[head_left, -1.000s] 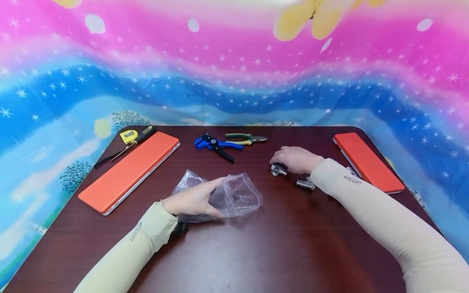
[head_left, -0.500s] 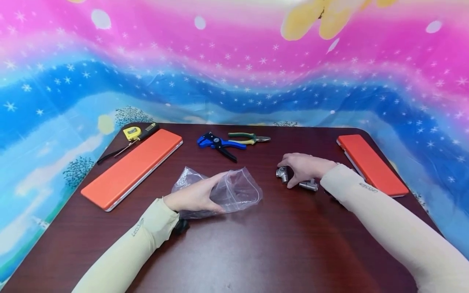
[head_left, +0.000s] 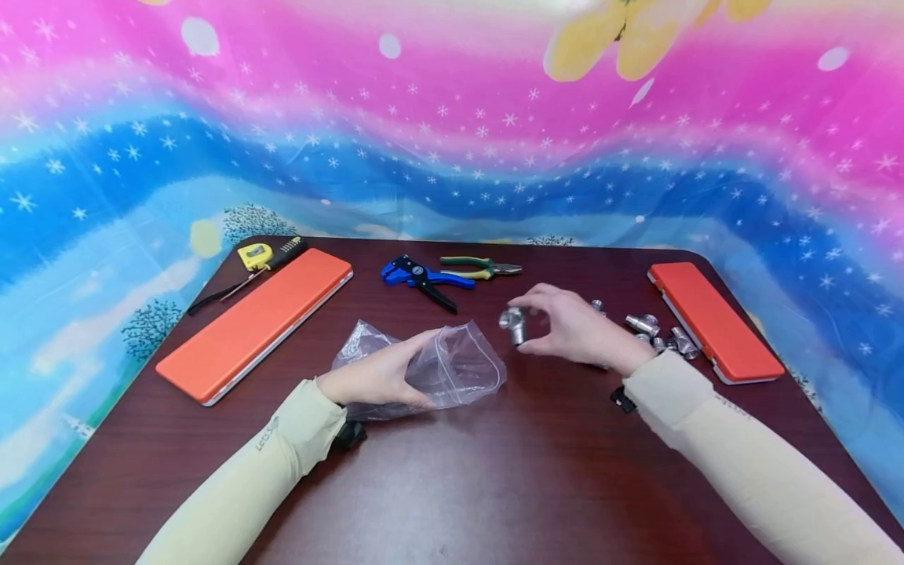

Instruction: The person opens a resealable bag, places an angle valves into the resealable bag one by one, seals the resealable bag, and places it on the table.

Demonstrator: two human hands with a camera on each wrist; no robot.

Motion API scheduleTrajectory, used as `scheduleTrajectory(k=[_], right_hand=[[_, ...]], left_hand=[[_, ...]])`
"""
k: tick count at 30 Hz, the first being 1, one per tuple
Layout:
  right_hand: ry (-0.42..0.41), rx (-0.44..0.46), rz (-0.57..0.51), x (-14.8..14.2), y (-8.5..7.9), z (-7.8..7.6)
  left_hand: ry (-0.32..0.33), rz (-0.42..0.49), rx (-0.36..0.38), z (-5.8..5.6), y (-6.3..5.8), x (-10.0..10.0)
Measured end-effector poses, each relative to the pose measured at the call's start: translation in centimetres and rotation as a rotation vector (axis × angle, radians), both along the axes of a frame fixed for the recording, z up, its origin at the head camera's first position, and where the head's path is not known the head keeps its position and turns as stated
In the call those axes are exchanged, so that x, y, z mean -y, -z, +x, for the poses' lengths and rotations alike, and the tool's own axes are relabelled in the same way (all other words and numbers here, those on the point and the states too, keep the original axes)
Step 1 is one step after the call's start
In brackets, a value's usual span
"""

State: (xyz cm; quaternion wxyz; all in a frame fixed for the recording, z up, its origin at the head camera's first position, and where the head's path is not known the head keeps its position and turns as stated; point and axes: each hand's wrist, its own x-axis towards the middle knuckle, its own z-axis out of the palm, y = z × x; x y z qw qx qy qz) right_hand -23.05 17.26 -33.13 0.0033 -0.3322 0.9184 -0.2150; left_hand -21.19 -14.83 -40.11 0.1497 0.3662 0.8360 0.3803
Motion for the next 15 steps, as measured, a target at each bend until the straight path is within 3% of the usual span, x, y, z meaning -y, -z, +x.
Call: scheduleTrajectory(k=[6, 15], right_hand=[[-0.103, -0.023, 0.002, 4.1, -0.6, 3.1], [-0.130, -0.052, 0.088, 6.6, 0.9, 3.9]], left_hand=[[-0.007, 0.003, 0.015, -0.1, 0.0, 0.2], [-0.012, -0.018, 0.003, -0.3, 0.0, 0.6]])
